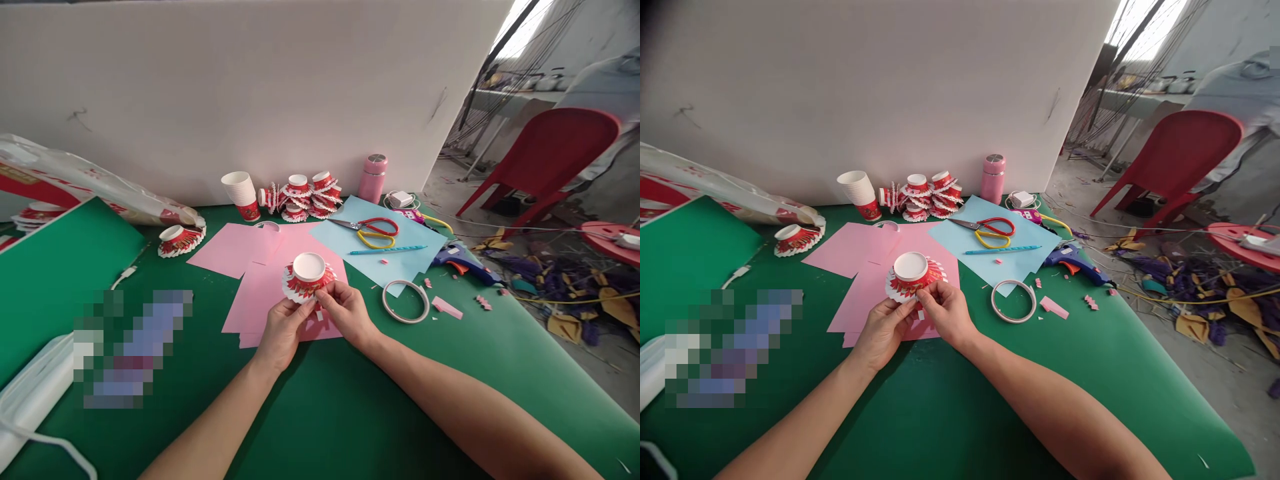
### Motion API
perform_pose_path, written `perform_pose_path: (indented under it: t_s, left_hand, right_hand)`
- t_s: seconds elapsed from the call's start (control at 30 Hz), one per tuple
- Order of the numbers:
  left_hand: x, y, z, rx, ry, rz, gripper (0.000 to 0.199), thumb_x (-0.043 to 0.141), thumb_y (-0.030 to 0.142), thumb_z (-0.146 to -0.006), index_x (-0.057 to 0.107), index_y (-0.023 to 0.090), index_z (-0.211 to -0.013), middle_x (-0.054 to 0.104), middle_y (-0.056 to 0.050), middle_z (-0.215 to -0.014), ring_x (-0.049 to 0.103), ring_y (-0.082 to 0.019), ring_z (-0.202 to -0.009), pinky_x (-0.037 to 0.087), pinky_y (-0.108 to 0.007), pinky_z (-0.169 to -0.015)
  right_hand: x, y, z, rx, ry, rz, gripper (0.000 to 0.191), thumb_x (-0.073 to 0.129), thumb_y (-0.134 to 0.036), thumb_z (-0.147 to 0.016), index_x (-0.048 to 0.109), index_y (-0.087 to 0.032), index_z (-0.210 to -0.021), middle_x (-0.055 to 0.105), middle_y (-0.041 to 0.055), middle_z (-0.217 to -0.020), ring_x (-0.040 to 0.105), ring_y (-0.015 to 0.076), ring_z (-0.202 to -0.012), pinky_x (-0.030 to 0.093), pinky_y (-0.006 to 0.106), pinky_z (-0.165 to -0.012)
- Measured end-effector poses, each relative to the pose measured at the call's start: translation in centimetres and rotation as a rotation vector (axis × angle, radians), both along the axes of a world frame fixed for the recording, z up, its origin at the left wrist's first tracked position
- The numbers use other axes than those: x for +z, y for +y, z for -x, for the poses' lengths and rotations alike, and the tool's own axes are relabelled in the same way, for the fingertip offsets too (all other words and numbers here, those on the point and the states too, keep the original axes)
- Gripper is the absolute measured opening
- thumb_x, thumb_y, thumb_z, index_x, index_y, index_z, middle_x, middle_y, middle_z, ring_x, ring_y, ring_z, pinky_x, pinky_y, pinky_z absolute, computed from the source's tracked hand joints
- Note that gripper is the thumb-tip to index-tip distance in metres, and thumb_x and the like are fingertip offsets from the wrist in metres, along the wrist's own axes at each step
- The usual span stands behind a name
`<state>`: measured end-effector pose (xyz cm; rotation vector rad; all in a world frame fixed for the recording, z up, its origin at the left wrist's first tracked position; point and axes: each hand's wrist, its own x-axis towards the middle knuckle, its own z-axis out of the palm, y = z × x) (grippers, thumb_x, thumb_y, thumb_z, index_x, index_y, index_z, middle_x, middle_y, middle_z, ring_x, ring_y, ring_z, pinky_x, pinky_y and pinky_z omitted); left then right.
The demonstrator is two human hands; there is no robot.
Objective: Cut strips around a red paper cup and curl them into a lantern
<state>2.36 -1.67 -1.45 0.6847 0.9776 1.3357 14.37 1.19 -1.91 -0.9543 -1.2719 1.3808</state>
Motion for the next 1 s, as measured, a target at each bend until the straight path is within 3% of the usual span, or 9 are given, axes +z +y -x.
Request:
perform_pose_path:
  t_s: [0.4,0.63,0.87,1.0]
  left_hand:
    - [-0.14,0.01,-0.28,0.082,0.015,-0.001,0.023,0.08,0.027,-0.056,0.073,0.013,-0.074,0.071,-0.006,-0.072,0.062,-0.016,-0.072,0.048,-0.029,-0.073]
    - [0.22,-0.06,-0.23,0.038,-0.079,0.006,0.017,0.077,0.023,-0.061,0.073,0.014,-0.075,0.072,-0.006,-0.078,0.063,-0.014,-0.079,0.047,-0.025,-0.077]
    - [-0.02,0.14,-0.14,0.08,-0.069,0.025,0.02,0.08,0.023,-0.055,0.073,0.013,-0.07,0.071,-0.004,-0.07,0.062,-0.012,-0.068,0.048,-0.024,-0.069]
    - [0.18,0.26,-0.02,0.068,-0.107,0.041,0.019,0.081,0.021,-0.055,0.073,0.013,-0.07,0.071,-0.004,-0.071,0.063,-0.014,-0.072,0.049,-0.024,-0.071]
  right_hand:
    - [0.03,-0.05,0.05,0.014,0.002,-0.008,0.036,0.062,-0.05,-0.07,0.048,-0.018,-0.06,0.045,-0.0043,-0.051,0.037,0.0083,-0.048,0.031,0.022,-0.046]
    - [-0.12,-0.08,0.09,0.014,-0.004,-0.004,0.037,0.062,-0.053,-0.069,0.052,-0.018,-0.063,0.048,-0.0029,-0.053,0.04,0.0094,-0.051,0.033,0.023,-0.048]
    - [0.14,-0.28,0.04,0.047,0.008,0.016,0.038,0.062,-0.053,-0.069,0.051,-0.018,-0.061,0.045,-0.0048,-0.052,0.037,0.0079,-0.049,0.031,0.022,-0.047]
    - [0.31,-0.3,-0.1,0.061,-0.026,0.048,0.037,0.059,-0.053,-0.072,0.052,-0.018,-0.061,0.048,-0.003,-0.055,0.04,0.0087,-0.049,0.033,0.022,-0.047]
